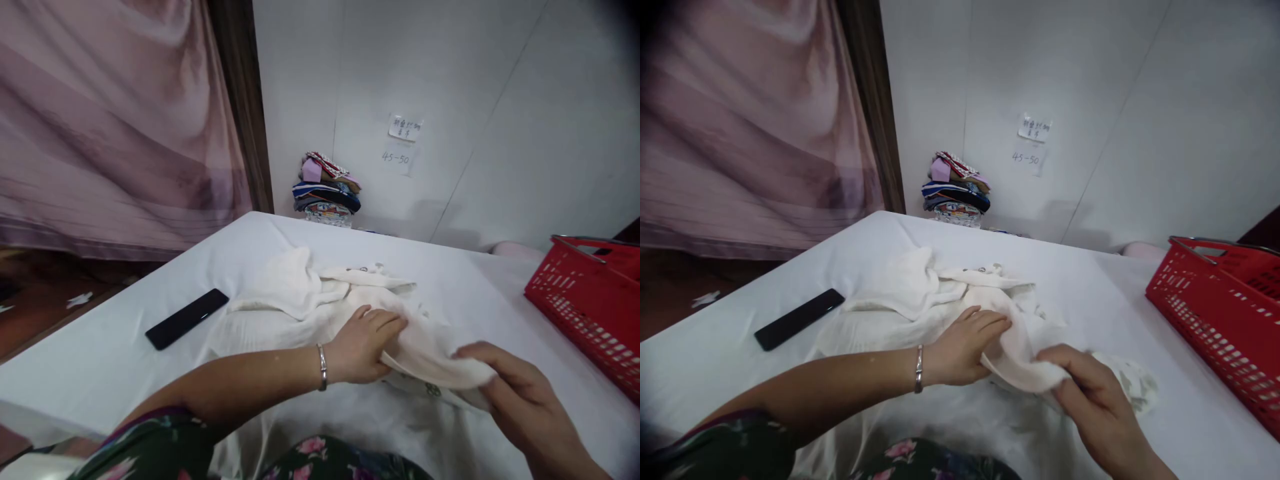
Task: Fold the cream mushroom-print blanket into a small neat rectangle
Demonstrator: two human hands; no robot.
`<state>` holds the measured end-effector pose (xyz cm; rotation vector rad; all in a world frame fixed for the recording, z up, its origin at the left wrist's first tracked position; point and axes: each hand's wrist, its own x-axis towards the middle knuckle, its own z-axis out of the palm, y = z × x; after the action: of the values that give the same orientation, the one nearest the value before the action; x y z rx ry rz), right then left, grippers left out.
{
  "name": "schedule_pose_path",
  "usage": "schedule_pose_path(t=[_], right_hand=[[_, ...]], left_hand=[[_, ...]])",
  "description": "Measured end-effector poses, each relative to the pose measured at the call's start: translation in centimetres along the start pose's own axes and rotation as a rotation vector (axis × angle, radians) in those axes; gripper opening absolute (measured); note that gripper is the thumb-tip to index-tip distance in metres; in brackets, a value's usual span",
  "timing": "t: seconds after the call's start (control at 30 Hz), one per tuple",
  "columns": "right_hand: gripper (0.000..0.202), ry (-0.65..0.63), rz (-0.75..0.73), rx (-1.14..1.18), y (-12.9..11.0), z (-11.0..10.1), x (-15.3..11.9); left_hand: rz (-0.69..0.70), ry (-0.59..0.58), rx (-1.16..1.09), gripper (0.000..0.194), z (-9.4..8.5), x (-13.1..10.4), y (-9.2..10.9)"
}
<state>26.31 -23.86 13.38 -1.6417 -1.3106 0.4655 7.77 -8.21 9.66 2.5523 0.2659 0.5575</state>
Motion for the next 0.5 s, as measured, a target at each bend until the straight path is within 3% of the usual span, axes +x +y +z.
schedule_pose_path(t=[0.1, 0.17, 0.23, 0.3, 0.37, 0.47, 0.5], right_hand=[[0.026, 0.012, -0.046, 0.008, 0.6, -1.1, -1.8], [0.024, 0.0, -0.042, 0.007, 1.3, -1.7, -2.4], [0.022, -0.044, -0.011, -0.027, 2.2, -1.7, -2.5], [0.031, -0.114, 0.014, -0.151, 3.4, -1.2, -2.1], [0.049, -0.146, 0.021, -0.368, 5.1, -0.7, -1.4], [0.052, -0.118, 0.023, -0.646, 8.1, -1.2, -0.3], [0.049, -0.085, 0.018, -0.69, 8.9, -1.9, -0.1]], left_hand=[[-0.137, 0.043, 0.034, 0.036, -0.3, -0.7, -2.5], [-0.247, 0.099, 0.029, 0.022, -2.0, -1.5, -4.0], [-0.359, 0.2, -0.006, 0.019, -4.8, -2.9, -4.5], [-0.471, 0.411, -0.085, 0.02, -8.5, -4.7, -3.4], [-0.519, 0.652, -0.1, 0.02, -12.3, -7.1, -1.0], [-0.355, 1.01, 0.238, 0.029, -16.7, -11.6, 2.9], [-0.31, 1.005, 0.402, 0.037, -17.4, -13.2, 3.7]])
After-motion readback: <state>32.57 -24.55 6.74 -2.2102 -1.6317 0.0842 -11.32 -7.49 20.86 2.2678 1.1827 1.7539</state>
